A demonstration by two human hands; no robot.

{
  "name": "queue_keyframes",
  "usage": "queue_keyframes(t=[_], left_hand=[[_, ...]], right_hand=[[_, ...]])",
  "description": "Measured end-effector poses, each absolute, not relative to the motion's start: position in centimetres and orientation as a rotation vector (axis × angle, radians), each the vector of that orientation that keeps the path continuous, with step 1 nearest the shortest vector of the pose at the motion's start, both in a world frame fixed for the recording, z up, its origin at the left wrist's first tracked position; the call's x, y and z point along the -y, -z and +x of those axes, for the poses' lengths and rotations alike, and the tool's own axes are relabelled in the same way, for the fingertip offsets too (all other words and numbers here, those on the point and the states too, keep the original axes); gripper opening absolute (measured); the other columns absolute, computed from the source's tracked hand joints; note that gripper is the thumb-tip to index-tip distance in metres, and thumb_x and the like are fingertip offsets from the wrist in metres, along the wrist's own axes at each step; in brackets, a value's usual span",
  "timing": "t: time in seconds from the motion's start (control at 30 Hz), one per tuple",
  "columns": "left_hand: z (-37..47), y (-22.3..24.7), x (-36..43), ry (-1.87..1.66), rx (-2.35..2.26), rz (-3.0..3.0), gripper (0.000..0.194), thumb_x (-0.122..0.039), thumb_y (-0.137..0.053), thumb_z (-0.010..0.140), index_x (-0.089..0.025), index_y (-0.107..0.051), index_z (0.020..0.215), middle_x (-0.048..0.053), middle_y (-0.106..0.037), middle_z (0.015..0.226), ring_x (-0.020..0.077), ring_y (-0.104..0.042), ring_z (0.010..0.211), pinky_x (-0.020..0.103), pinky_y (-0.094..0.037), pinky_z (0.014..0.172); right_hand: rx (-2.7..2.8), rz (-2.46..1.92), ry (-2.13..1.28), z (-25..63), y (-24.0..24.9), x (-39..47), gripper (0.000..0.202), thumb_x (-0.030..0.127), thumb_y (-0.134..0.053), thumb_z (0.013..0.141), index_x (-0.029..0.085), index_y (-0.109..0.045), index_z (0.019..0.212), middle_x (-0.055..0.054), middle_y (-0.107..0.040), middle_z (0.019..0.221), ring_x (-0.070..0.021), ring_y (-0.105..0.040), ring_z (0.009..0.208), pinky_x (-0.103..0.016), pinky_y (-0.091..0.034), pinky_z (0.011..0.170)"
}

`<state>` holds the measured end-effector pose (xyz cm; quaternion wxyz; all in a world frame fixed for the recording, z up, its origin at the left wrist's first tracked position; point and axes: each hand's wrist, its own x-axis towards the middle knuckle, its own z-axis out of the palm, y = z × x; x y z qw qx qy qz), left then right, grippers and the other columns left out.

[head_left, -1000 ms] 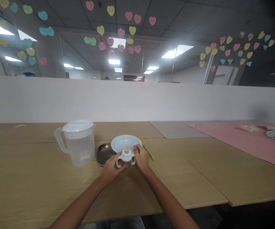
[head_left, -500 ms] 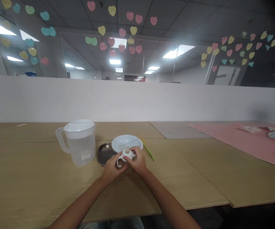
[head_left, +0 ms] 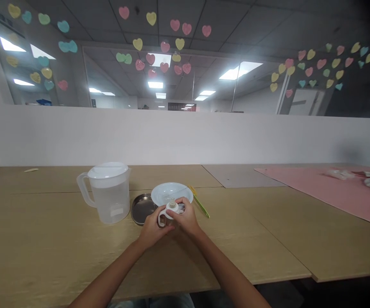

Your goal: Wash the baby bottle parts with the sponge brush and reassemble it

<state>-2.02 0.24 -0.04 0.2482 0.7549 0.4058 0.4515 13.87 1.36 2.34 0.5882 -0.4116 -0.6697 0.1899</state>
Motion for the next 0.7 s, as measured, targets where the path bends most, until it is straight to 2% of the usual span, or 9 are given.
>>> queue_keyframes(t=[0.17, 0.33, 0.43, 0.57, 0.7], left_hand=[[-2.0, 0.1, -0.3, -1.273, -1.112, 2.048, 0.067, -0.042, -0.073, 0.064, -0.015, -0.048, 0.120, 0.002, -0.067, 0.080, 0.0157, -0.060, 0.067, 0.026, -0.047, 0.063], [-2.2, 0.3, -0.5, -1.249, -1.086, 2.012, 0.068, -0.044, -0.072, 0.065, -0.015, -0.047, 0.121, 0.000, -0.066, 0.075, 0.0156, -0.059, 0.064, 0.026, -0.047, 0.061], [-2.3, 0.4, -0.6, -1.240, -1.046, 1.997, 0.069, -0.045, -0.072, 0.065, -0.016, -0.046, 0.122, 0.002, -0.067, 0.081, 0.0161, -0.060, 0.066, 0.027, -0.048, 0.063], [-2.4, 0.3, -0.6, -1.229, -1.025, 1.996, 0.069, -0.046, -0.071, 0.066, -0.015, -0.046, 0.122, 0.002, -0.067, 0.080, 0.0158, -0.060, 0.066, 0.027, -0.048, 0.063], [-2.3, 0.2, -0.5, -1.241, -1.015, 1.993, 0.066, -0.044, -0.070, 0.067, -0.016, -0.046, 0.122, 0.001, -0.067, 0.080, 0.0156, -0.060, 0.067, 0.026, -0.048, 0.064]], right_hand=[[1.550, -0.909, -0.568, 14.0, -3.5, -0.9, 0.037, 0.043, -0.075, 0.057, 0.018, -0.058, 0.078, -0.001, -0.062, 0.076, -0.0169, -0.058, 0.072, -0.028, -0.047, 0.064], [1.543, -0.879, -0.667, 14.2, -4.0, -0.9, 0.037, 0.042, -0.077, 0.054, 0.017, -0.061, 0.078, -0.002, -0.064, 0.077, -0.0170, -0.060, 0.070, -0.027, -0.049, 0.062], [1.565, -0.830, -0.744, 14.6, -3.9, -1.2, 0.035, 0.042, -0.076, 0.056, 0.018, -0.064, 0.079, -0.002, -0.066, 0.079, -0.0179, -0.062, 0.072, -0.029, -0.050, 0.065], [1.596, -0.801, -0.830, 14.7, -3.6, -1.2, 0.033, 0.040, -0.072, 0.063, 0.018, -0.066, 0.088, -0.004, -0.067, 0.089, -0.0206, -0.062, 0.083, -0.032, -0.050, 0.074], [1.547, -0.776, -0.808, 14.6, -3.0, -1.5, 0.040, 0.034, -0.062, 0.068, 0.020, -0.062, 0.106, -0.006, -0.066, 0.099, -0.0222, -0.059, 0.096, -0.035, -0.046, 0.084]])
